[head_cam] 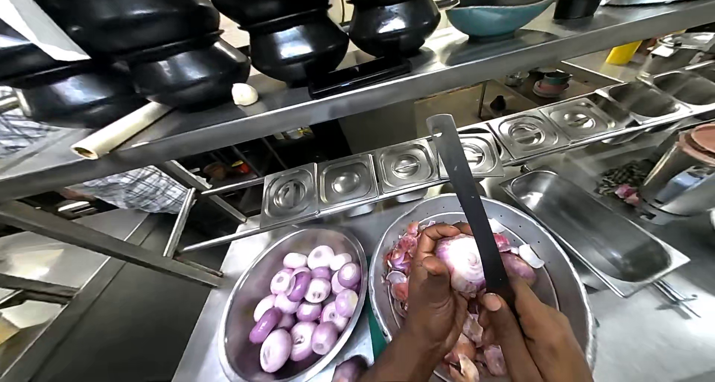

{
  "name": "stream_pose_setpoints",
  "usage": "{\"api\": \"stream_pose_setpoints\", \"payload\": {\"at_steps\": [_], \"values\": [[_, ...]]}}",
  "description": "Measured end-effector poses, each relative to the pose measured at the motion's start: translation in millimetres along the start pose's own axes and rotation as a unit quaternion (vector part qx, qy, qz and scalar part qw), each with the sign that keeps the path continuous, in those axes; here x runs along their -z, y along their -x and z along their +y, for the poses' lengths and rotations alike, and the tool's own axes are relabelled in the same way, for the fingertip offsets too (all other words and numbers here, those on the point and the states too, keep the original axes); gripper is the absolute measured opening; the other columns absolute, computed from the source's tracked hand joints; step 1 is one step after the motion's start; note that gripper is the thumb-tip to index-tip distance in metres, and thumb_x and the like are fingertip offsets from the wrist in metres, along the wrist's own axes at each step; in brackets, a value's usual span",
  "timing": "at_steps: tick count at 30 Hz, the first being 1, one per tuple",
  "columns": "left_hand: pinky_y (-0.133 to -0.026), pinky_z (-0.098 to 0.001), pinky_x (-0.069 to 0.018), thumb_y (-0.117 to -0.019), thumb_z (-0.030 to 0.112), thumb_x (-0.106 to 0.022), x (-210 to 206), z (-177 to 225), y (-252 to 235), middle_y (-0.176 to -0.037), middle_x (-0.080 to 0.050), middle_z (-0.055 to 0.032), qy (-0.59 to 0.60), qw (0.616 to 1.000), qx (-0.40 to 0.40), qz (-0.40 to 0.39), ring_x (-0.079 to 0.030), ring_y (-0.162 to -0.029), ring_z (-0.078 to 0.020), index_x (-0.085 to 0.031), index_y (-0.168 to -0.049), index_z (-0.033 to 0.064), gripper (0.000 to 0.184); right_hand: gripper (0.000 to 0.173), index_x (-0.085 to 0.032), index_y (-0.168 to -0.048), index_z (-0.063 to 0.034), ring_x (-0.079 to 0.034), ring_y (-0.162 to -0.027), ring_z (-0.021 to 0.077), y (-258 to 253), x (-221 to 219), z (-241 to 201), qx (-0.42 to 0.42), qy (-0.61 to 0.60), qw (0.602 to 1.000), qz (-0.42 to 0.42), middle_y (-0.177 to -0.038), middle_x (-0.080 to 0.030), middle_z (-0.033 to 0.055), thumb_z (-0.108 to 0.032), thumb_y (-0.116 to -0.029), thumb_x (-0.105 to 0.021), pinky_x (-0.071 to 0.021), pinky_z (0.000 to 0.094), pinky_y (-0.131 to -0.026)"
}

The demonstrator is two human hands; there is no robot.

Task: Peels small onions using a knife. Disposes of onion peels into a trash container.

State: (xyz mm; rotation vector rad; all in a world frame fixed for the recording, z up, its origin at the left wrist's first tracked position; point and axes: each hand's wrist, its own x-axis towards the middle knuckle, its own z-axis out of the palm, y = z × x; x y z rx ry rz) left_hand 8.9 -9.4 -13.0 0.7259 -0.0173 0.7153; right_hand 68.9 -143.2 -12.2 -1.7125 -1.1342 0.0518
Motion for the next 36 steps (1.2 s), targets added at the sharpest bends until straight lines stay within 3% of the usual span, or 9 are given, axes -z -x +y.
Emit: {"api": "stream_pose_setpoints", "payload": {"at_steps": [9,15,19,22,24,26,29,31,36], "values": [[-0.085,-0.0364,-0.0594,-0.0852,0.057,-0.074,-2.9,-2.0,3.4,-0.114,-0.069,-0.0157,-0.030,1.000,0.000,-0.005,-0.070,-0.099,-0.0223,-0.065,-0.119,0.0136,0.056,0.049,-0.060,-0.104,-0.0063,-0.064,-0.057,0.0073,-0.8,-1.5,2.4,0.022,-0.007,1.000,0.016,-0.071,-0.065,-0.0001,-0.049,-0.1102,-0.036,-0.0555,0.0287,-0.048],[-0.087,-0.0352,-0.0592,-0.0847,0.065,-0.067,-8.8,0.0,7.0,-0.109,-0.071,-0.0125,-0.026,0.999,0.021,0.012,-0.071,-0.099,-0.0209,-0.065,-0.118,0.0133,0.062,0.058,-0.058,-0.087,-0.0091,-0.050,-0.045,0.0098,-3.2,-2.0,9.3,0.102,0.135,0.981,0.091,-0.056,-0.051,0.0013,-0.060,-0.1063,-0.037,-0.0373,0.0291,-0.038],[-0.088,-0.0351,-0.0589,-0.0847,0.068,-0.064,-10.0,-0.8,6.7,-0.108,-0.071,-0.0116,-0.049,0.998,0.006,0.029,-0.071,-0.099,-0.0200,-0.065,-0.117,0.0139,0.063,0.060,-0.055,-0.080,-0.0110,-0.045,-0.040,0.0118,-8.2,-0.3,12.9,0.132,0.211,0.962,0.114,-0.052,-0.044,0.0002,-0.058,-0.1083,-0.030,-0.0327,0.0296,-0.036],[-0.089,-0.0343,-0.0568,-0.0854,0.071,-0.061,-6.5,-5.8,3.8,-0.108,-0.069,-0.0083,-0.075,0.995,-0.013,0.059,-0.068,-0.101,-0.0178,-0.065,-0.115,0.0159,0.063,0.059,-0.058,-0.079,-0.0114,-0.050,-0.041,0.0151,-5.7,-0.4,5.6,0.158,0.242,0.954,0.083,-0.052,-0.049,0.0014,-0.055,-0.1085,-0.032,-0.0358,0.0325,-0.035],[-0.079,-0.0332,-0.0593,-0.0789,0.077,-0.064,-5.0,-11.2,-3.6,-0.103,-0.069,-0.0068,-0.068,0.993,-0.013,0.097,-0.070,-0.093,-0.0177,-0.067,-0.109,0.0176,0.067,0.055,-0.059,-0.078,-0.0114,-0.054,-0.043,0.0187,4.5,-4.0,-4.7,0.187,0.242,0.952,0.025,-0.054,-0.053,0.0031,-0.053,-0.1078,-0.037,-0.0409,0.0355,-0.037],[-0.079,-0.0364,-0.0598,-0.0779,0.075,-0.067,-4.6,-10.8,-7.1,-0.104,-0.068,-0.0078,-0.017,0.992,0.008,0.121,-0.069,-0.093,-0.0204,-0.065,-0.109,0.0167,0.066,0.053,-0.059,-0.077,-0.0118,-0.056,-0.045,0.0207,14.6,-7.8,-7.5,0.199,0.221,0.954,-0.026,-0.055,-0.055,0.0046,-0.051,-0.1072,-0.042,-0.0438,0.0369,-0.040],[-0.079,-0.0369,-0.0606,-0.0769,0.075,-0.068,0.6,-11.1,-8.7,-0.104,-0.070,-0.0083,-0.011,0.995,-0.008,0.101,-0.071,-0.093,-0.0212,-0.069,-0.108,0.0176,0.065,0.060,-0.062,-0.081,-0.0081,-0.057,-0.044,0.0216,14.2,-0.1,1.4,0.107,0.152,0.981,-0.051,-0.055,-0.056,0.0060,-0.062,-0.1029,-0.045,-0.0444,0.0417,-0.038],[-0.083,-0.0350,-0.0596,-0.0803,0.078,-0.061,-1.6,-8.4,-3.1,-0.109,-0.069,-0.0070,-0.043,0.996,-0.017,0.078,-0.069,-0.097,-0.0187,-0.066,-0.114,0.0187,0.068,0.066,-0.064,-0.088,-0.0058,-0.055,-0.044,0.0201,4.9,8.2,10.9,0.043,0.098,0.993,-0.038,-0.055,-0.054,0.0059,-0.069,-0.0983,-0.048,-0.0441,0.0427,-0.038],[-0.082,-0.0329,-0.0593,-0.0821,0.078,-0.057,-12.4,-6.0,1.0,-0.108,-0.069,-0.0079,-0.064,0.996,-0.025,0.058,-0.070,-0.097,-0.0170,-0.065,-0.116,0.0172,0.070,0.062,-0.061,-0.085,-0.0135,-0.049,-0.044,0.0123,-7.3,7.8,20.4,0.017,0.041,0.999,-0.004,-0.055,-0.049,-0.0013,-0.073,-0.0964,-0.048,-0.0399,0.0366,-0.038]]}}
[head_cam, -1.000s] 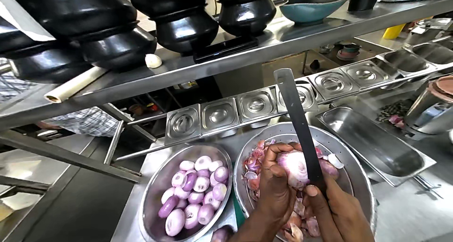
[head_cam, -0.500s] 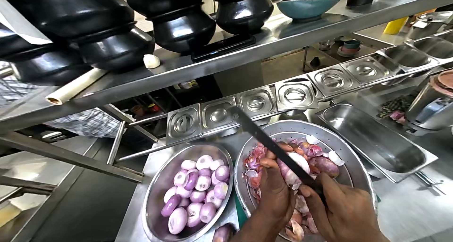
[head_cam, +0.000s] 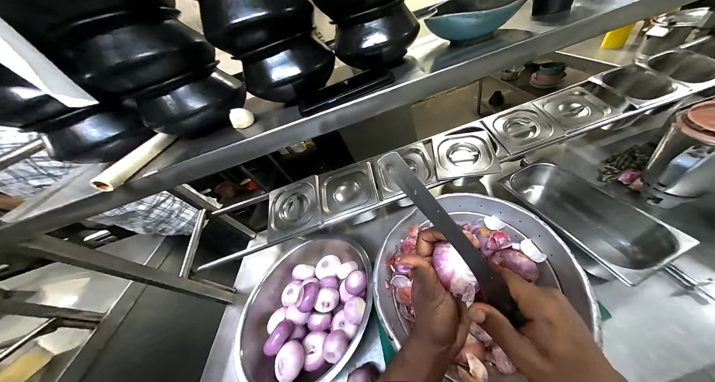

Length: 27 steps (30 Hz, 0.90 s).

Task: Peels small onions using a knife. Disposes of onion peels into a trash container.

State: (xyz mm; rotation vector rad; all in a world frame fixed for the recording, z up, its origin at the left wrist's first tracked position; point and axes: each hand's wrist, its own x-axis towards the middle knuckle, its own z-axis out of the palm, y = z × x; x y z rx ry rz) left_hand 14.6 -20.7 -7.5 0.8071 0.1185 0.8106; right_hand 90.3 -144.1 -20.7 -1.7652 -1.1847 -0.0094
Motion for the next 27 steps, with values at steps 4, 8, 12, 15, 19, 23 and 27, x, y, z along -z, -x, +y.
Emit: {"api": "stream_pose_setpoints", "payload": {"at_steps": [4,8,12,15,19,23,27], "values": [[-0.085,-0.0342,-0.0592,-0.0845,0.075,-0.057,-0.3,0.2,2.7,-0.108,-0.070,-0.0080,0.006,1.000,-0.017,-0.018,-0.070,-0.098,-0.0179,-0.065,-0.117,0.0169,0.067,0.060,-0.061,-0.084,-0.0136,-0.049,-0.045,0.0121,0.6,-5.0,-1.6,0.013,-0.009,1.000,0.007,-0.055,-0.049,-0.0013,-0.071,-0.0980,-0.047,-0.0394,0.0358,-0.039],[-0.088,-0.0337,-0.0578,-0.0866,0.073,-0.056,-0.4,-1.8,4.1,-0.109,-0.069,-0.0070,-0.003,0.999,-0.035,-0.024,-0.069,-0.101,-0.0171,-0.065,-0.117,0.0159,0.065,0.062,-0.058,-0.082,-0.0126,-0.047,-0.042,0.0123,2.1,-10.1,-3.6,0.047,0.041,0.997,0.038,-0.052,-0.046,-0.0010,-0.069,-0.1012,-0.042,-0.0369,0.0344,-0.037],[-0.087,-0.0312,-0.0575,-0.0844,0.068,-0.065,-0.4,-4.6,6.4,-0.105,-0.068,-0.0044,0.031,0.999,-0.010,-0.018,-0.068,-0.098,-0.0141,-0.065,-0.113,0.0164,0.059,0.062,-0.057,-0.079,-0.0131,-0.046,-0.039,0.0135,-1.0,-11.9,-6.7,0.083,0.119,0.986,0.088,-0.049,-0.043,-0.0006,-0.063,-0.1062,-0.031,-0.0340,0.0337,-0.035],[-0.082,-0.0259,-0.0564,-0.0862,0.071,-0.061,6.0,-8.7,3.9,-0.099,-0.068,-0.0028,-0.006,1.000,0.011,-0.012,-0.067,-0.093,-0.0108,-0.066,-0.107,0.0173,0.058,0.059,-0.057,-0.077,-0.0132,-0.049,-0.039,0.0169,3.2,-13.6,-16.3,0.129,0.188,0.971,0.072,-0.051,-0.048,0.0011,-0.057,-0.1072,-0.032,-0.0351,0.0353,-0.034],[-0.067,-0.0287,-0.0576,-0.0858,0.076,-0.056,5.8,-15.7,-11.1,-0.085,-0.064,-0.0016,0.034,0.995,0.048,0.077,-0.066,-0.075,-0.0127,-0.064,-0.097,0.0175,0.060,0.057,-0.056,-0.073,-0.0133,-0.052,-0.041,0.0191,13.9,-12.6,-19.7,0.188,0.216,0.958,0.008,-0.053,-0.050,0.0028,-0.055,-0.1070,-0.036,-0.0382,0.0350,-0.036],[-0.058,-0.0269,-0.0555,-0.0932,0.079,-0.034,9.3,-11.6,-11.2,-0.079,-0.062,-0.0022,0.011,0.988,0.095,0.123,-0.063,-0.067,-0.0121,-0.057,-0.100,0.0160,0.067,0.065,-0.060,-0.079,-0.0093,-0.054,-0.041,0.0221,14.1,-3.5,-5.7,0.084,0.151,0.985,-0.020,-0.050,-0.050,0.0050,-0.066,-0.1021,-0.041,-0.0409,0.0428,-0.035],[-0.071,-0.0303,-0.0590,-0.0964,0.076,-0.018,-0.9,-3.4,-6.7,-0.088,-0.066,-0.0051,-0.053,0.984,0.105,0.132,-0.068,-0.080,-0.0133,-0.059,-0.107,0.0130,0.076,0.073,-0.057,-0.074,-0.0138,-0.045,-0.039,0.0168,-2.0,3.0,16.2,0.035,0.153,0.987,0.028,-0.048,-0.042,-0.0008,-0.084,-0.0893,-0.043,-0.0361,0.0396,-0.035]]}}
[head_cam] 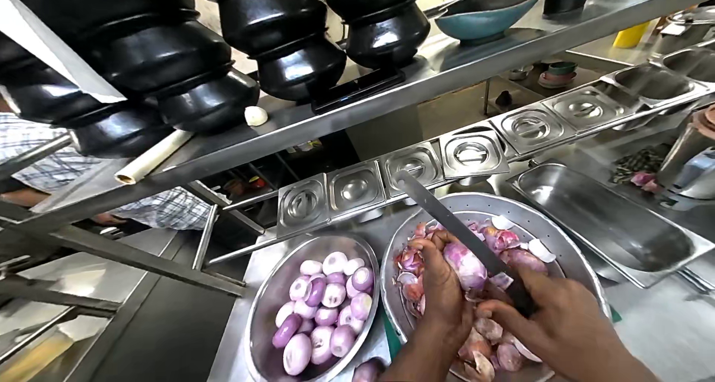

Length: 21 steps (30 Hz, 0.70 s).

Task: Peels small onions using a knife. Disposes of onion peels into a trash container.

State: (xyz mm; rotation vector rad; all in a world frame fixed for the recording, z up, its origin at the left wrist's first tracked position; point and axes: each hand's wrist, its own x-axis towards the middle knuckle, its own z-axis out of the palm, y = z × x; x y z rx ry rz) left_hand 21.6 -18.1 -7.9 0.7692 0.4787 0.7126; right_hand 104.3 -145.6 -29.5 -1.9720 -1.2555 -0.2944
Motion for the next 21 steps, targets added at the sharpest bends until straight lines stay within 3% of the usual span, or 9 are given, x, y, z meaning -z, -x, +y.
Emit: {"api": "stream_pose_setpoints", "payload": {"at_steps": [3,6,10,14,18,21], "values": [[-0.079,-0.0298,-0.0586,-0.1009,0.070,-0.020,-0.6,-0.5,3.6,-0.095,-0.067,-0.0049,-0.051,0.998,-0.018,-0.023,-0.067,-0.088,-0.0123,-0.061,-0.113,0.0114,0.072,0.070,-0.054,-0.071,-0.0174,-0.042,-0.039,0.0123,-7.6,3.8,1.0,0.021,0.000,1.000,0.001,-0.048,-0.039,-0.0046,-0.085,-0.0879,-0.044,-0.0336,0.0348,-0.036],[-0.080,-0.0309,-0.0569,-0.1018,0.068,-0.022,2.3,-1.1,4.1,-0.093,-0.064,-0.0044,-0.092,0.994,-0.034,-0.042,-0.065,-0.088,-0.0130,-0.062,-0.106,0.0122,0.069,0.068,-0.054,-0.071,-0.0193,-0.043,-0.040,0.0107,-10.7,6.3,1.4,0.039,-0.004,0.999,-0.004,-0.049,-0.040,-0.0057,-0.084,-0.0890,-0.044,-0.0333,0.0337,-0.036],[-0.076,-0.0286,-0.0552,-0.1090,0.045,-0.027,6.4,-0.7,5.5,-0.088,-0.063,-0.0039,-0.107,0.990,-0.059,-0.075,-0.063,-0.082,-0.0119,-0.063,-0.100,0.0119,0.050,0.066,-0.052,-0.069,-0.0181,-0.042,-0.039,0.0116,-9.6,4.7,0.4,0.069,0.011,0.998,0.007,-0.048,-0.038,-0.0045,-0.076,-0.0972,-0.038,-0.0316,0.0332,-0.035],[-0.078,-0.0271,-0.0539,-0.1085,0.049,-0.027,6.4,-0.6,5.8,-0.091,-0.063,-0.0021,-0.130,0.987,-0.066,-0.068,-0.062,-0.085,-0.0107,-0.064,-0.101,0.0144,0.052,0.064,-0.053,-0.069,-0.0166,-0.043,-0.038,0.0134,-7.6,3.7,-0.3,0.092,0.052,0.994,0.027,-0.047,-0.039,-0.0034,-0.068,-0.1023,-0.033,-0.0313,0.0335,-0.035],[-0.077,-0.0294,-0.0551,-0.1099,0.041,-0.029,5.4,1.3,5.7,-0.091,-0.062,-0.0050,-0.130,0.989,-0.046,-0.051,-0.062,-0.085,-0.0132,-0.061,-0.103,0.0115,0.044,0.062,-0.051,-0.067,-0.0167,-0.043,-0.037,0.0146,-8.1,4.3,-1.1,0.116,0.076,0.990,0.035,-0.046,-0.038,-0.0029,-0.063,-0.1039,-0.032,-0.0303,0.0338,-0.035],[-0.073,-0.0311,-0.0555,-0.1094,0.048,-0.022,4.8,1.8,3.5,-0.087,-0.061,-0.0060,-0.117,0.992,-0.015,-0.052,-0.062,-0.080,-0.0147,-0.061,-0.101,0.0113,0.054,0.063,-0.051,-0.068,-0.0159,-0.044,-0.037,0.0157,-7.1,6.4,-1.1,0.137,0.100,0.985,0.040,-0.046,-0.038,-0.0020,-0.063,-0.1043,-0.031,-0.0301,0.0339,-0.035]]}}
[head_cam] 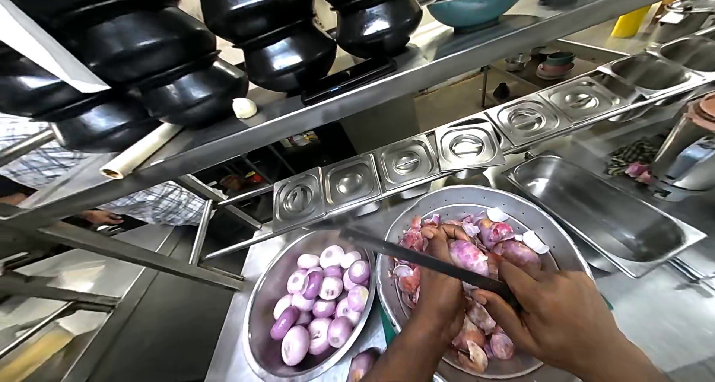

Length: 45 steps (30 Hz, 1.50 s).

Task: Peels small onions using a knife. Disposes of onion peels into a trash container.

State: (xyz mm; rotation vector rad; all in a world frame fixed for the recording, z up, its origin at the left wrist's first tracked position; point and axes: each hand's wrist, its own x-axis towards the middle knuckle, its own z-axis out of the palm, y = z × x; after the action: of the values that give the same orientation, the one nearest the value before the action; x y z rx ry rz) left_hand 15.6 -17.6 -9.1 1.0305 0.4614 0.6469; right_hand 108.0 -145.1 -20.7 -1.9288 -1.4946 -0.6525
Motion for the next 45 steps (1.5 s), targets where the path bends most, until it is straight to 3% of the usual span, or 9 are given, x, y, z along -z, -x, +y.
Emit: {"api": "stream_pose_setpoints", "payload": {"at_steps": [4,10,15,18,23,29,36,39,45], "values": [[-0.065,-0.0290,-0.0550,-0.1010,0.069,-0.011,0.2,0.2,-5.8,-0.080,-0.061,-0.0049,0.037,0.999,0.032,-0.004,-0.062,-0.071,-0.0141,-0.062,-0.096,0.0119,0.076,0.061,-0.051,-0.068,-0.0149,-0.045,-0.039,0.0169,7.9,-2.2,5.4,0.068,0.009,0.998,0.001,-0.048,-0.041,-0.0006,-0.060,-0.1043,-0.034,-0.0320,0.0339,-0.036],[-0.061,-0.0292,-0.0553,-0.1019,0.068,-0.012,-3.7,7.3,-1.5,-0.079,-0.062,-0.0065,0.050,0.993,0.106,0.016,-0.064,-0.070,-0.0156,-0.060,-0.099,0.0124,0.074,0.071,-0.051,-0.072,-0.0139,-0.044,-0.040,0.0146,4.4,-1.0,17.7,0.054,-0.001,0.997,0.053,-0.050,-0.041,-0.0007,-0.079,-0.0952,-0.037,-0.0331,0.0315,-0.037],[-0.061,-0.0293,-0.0561,-0.0987,0.072,-0.004,-5.2,11.2,4.3,-0.083,-0.065,-0.0092,0.010,0.991,0.134,-0.004,-0.066,-0.073,-0.0171,-0.062,-0.103,0.0106,0.085,0.058,-0.051,-0.071,-0.0157,-0.045,-0.040,0.0149,-9.8,-0.5,22.8,0.080,0.008,0.996,0.032,-0.050,-0.042,-0.0020,-0.059,-0.1043,-0.032,-0.0320,0.0322,-0.037],[-0.059,-0.0263,-0.0536,-0.1091,0.051,-0.017,4.0,13.6,7.9,-0.089,-0.067,-0.0085,-0.048,0.988,0.139,-0.054,-0.064,-0.073,-0.0136,-0.062,-0.117,0.0084,0.063,0.060,-0.051,-0.069,-0.0170,-0.044,-0.039,0.0121,-12.6,-3.8,32.2,0.037,-0.054,0.998,0.006,-0.048,-0.040,-0.0043,-0.058,-0.1071,-0.030,-0.0317,0.0323,-0.035],[-0.064,-0.0282,-0.0593,-0.1049,0.020,-0.049,11.0,8.1,2.9,-0.086,-0.069,-0.0106,0.085,0.978,0.184,-0.039,-0.069,-0.072,-0.0146,-0.061,-0.109,0.0031,0.021,0.061,-0.056,-0.073,-0.0150,-0.047,-0.040,0.0139,-5.4,-12.0,32.9,0.035,-0.066,0.996,0.038,-0.049,-0.043,-0.0022,-0.059,-0.1066,-0.030,-0.0349,0.0346,-0.035],[-0.050,-0.0270,-0.0554,-0.1071,0.052,-0.039,6.1,12.3,-15.4,-0.077,-0.064,-0.0091,0.181,0.958,0.197,0.101,-0.062,-0.056,-0.0154,-0.059,-0.106,0.0069,0.049,0.055,-0.056,-0.074,-0.0143,-0.056,-0.046,0.0214,23.7,-13.9,-2.8,0.158,-0.050,0.985,-0.041,-0.055,-0.054,0.0033,-0.055,-0.1061,-0.037,-0.0439,0.0375,-0.041],[-0.056,-0.0274,-0.0575,-0.1098,0.050,-0.028,11.5,9.7,-3.8,-0.079,-0.067,-0.0096,0.186,0.968,0.168,-0.022,-0.065,-0.061,-0.0147,-0.061,-0.105,0.0062,0.055,0.080,-0.058,-0.072,-0.0139,-0.049,-0.040,0.0196,-5.8,-7.8,19.0,-0.065,-0.079,0.994,-0.038,-0.049,-0.044,0.0008,-0.091,-0.0825,-0.039,-0.0386,0.0411,-0.035],[-0.068,-0.0324,-0.0629,-0.1070,0.049,-0.042,8.2,8.9,1.3,-0.090,-0.071,-0.0130,0.226,0.958,0.161,-0.077,-0.072,-0.076,-0.0185,-0.062,-0.110,0.0054,0.048,0.076,-0.056,-0.071,-0.0161,-0.048,-0.042,0.0141,-18.1,-2.4,17.8,-0.088,-0.129,0.987,-0.030,-0.050,-0.043,-0.0030,-0.090,-0.0825,-0.043,-0.0381,0.0364,-0.037],[-0.070,-0.0331,-0.0633,-0.1099,0.039,-0.037,0.8,10.6,5.0,-0.092,-0.071,-0.0135,0.238,0.956,0.159,-0.056,-0.073,-0.079,-0.0193,-0.061,-0.111,0.0051,0.041,0.070,-0.055,-0.071,-0.0160,-0.045,-0.043,0.0126,-17.8,-5.9,12.6,-0.093,-0.180,0.979,-0.021,-0.051,-0.042,-0.0032,-0.083,-0.0884,-0.047,-0.0367,0.0358,-0.039]]}}
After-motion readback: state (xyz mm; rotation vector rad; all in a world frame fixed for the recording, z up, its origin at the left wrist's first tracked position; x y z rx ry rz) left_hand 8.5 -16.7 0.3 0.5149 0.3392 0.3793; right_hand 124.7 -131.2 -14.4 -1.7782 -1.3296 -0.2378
